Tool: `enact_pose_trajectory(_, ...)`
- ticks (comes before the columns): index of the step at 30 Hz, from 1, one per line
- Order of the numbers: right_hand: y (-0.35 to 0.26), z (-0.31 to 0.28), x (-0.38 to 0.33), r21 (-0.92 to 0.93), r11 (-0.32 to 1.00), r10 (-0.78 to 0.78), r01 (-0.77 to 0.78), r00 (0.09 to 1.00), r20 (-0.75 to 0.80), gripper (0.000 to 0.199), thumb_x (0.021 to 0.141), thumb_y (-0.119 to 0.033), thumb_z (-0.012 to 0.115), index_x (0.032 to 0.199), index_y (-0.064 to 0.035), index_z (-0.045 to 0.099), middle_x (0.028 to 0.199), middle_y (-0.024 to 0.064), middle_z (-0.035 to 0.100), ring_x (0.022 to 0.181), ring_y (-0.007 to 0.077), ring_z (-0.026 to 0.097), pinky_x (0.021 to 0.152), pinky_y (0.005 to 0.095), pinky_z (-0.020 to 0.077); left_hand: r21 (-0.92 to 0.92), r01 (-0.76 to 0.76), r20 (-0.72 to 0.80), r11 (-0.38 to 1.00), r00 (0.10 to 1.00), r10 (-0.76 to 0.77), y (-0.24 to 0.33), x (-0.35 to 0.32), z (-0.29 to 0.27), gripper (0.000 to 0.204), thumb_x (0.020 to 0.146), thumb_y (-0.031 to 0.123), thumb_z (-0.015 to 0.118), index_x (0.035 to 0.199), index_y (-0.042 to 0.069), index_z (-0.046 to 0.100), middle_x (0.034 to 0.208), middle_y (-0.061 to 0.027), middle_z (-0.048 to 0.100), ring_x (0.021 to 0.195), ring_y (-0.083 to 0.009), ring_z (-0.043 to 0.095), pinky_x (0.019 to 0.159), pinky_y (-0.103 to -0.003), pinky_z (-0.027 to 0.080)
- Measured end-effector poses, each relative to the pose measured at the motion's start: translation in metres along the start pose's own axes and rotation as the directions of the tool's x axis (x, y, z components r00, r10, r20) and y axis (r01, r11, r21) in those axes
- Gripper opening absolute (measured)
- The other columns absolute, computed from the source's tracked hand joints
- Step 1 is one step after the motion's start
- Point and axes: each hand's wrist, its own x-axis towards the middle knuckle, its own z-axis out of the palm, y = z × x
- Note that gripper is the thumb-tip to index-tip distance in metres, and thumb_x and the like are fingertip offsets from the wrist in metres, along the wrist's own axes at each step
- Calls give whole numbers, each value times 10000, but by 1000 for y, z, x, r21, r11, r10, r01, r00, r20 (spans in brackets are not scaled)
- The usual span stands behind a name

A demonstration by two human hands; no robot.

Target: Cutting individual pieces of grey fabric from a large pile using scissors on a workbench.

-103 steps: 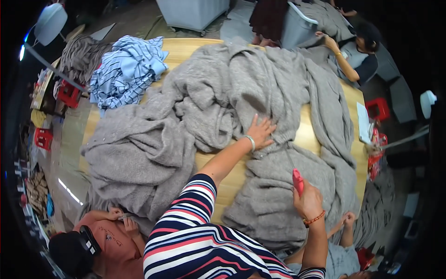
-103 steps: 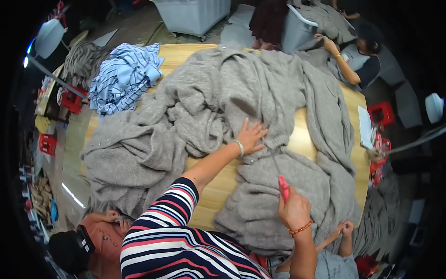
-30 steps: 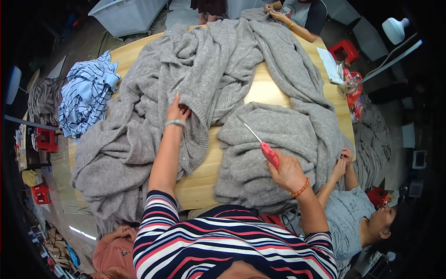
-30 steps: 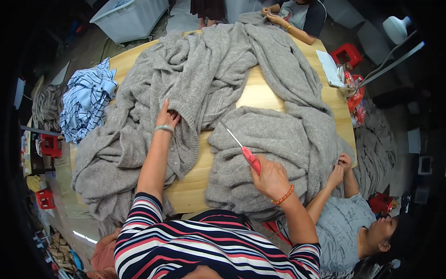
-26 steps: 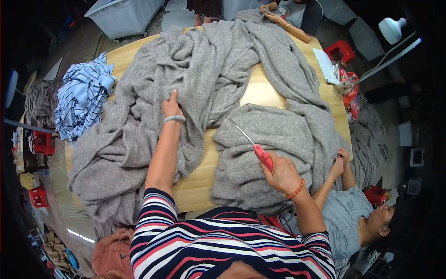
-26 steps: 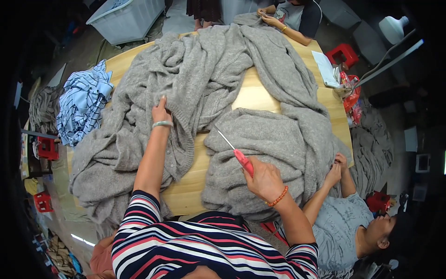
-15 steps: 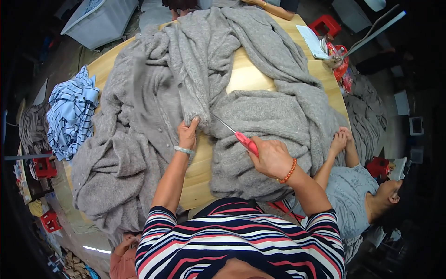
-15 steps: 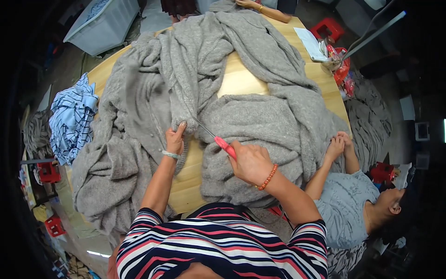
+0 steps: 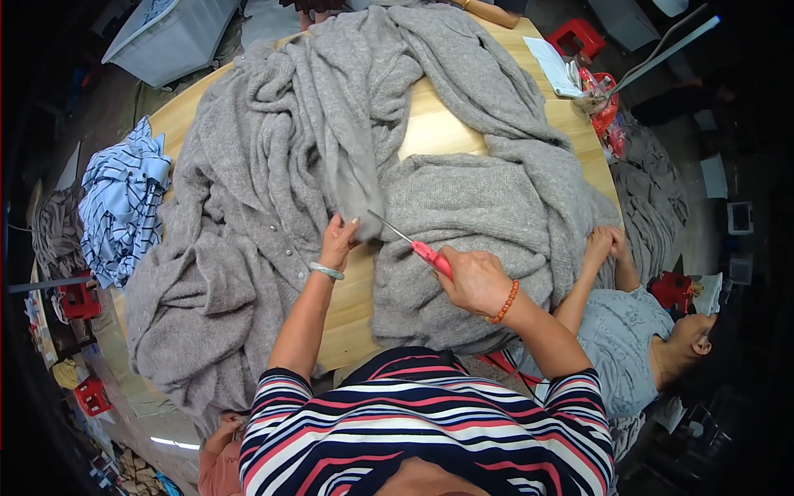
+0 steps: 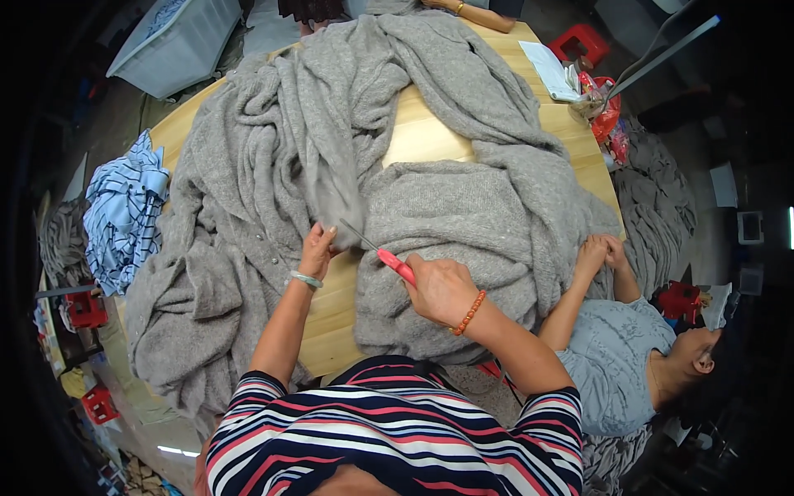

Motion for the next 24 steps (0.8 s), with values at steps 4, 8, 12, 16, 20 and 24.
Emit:
enact_pose_trajectory(4,-1,0,-2,39,999,15,-13,999,-45,222,886,-243,606,977,-47,556,708,233,636,690,441,638,657,518,509,431,-79,-109,899,984,139,5,43,-35,522,882,301,722,1240,-2,495,1014,-129,654,887,-154,630,744,-281,509)
enact_pose_trajectory(8,6,3,-4,43,998,42,-39,997,-60,220,885,-242,603,988,-52,559,715,233,638,694,446,635,664,523,508,757,-325,-210,567,701,682,37,90,11,585,829,332,745,1229,-39,532,1063,-212,645,1029,-268,593,932,-357,451)
enact_pose_trajectory(12,-2,-4,1,17,998,59,-58,995,-76,221,882,-236,602,997,-52,558,725,234,641,702,446,635,672,526,508,686,-248,-325,684,737,593,48,125,2,325,871,282,683,947,-33,663,807,-98,671,770,-178,611,727,-339,484)
enact_pose_trajectory(16,-11,-15,9,56,989,145,-138,981,-133,218,877,-235,602,989,-53,559,717,221,640,709,434,641,668,522,506,631,-406,-26,661,840,541,40,101,19,296,901,260,663,915,-35,673,711,-10,625,661,-129,545,620,-311,446)
enact_pose_trajectory(20,-6,-5,14,50,997,55,-50,994,-94,193,871,-211,589,952,-37,574,736,214,656,730,404,661,668,505,513,212,-328,-162,921,917,364,21,68,-2,180,917,155,669,991,-9,680,878,-16,668,768,-126,603,704,-298,496)
enact_pose_trajectory(24,-1,0,7,36,999,13,-10,997,-80,204,866,-218,599,937,-28,580,737,208,662,728,399,667,666,504,516,127,-251,-234,960,932,275,12,64,-36,201,907,117,680,1068,-3,659,995,-65,687,870,-156,651,797,-311,530)
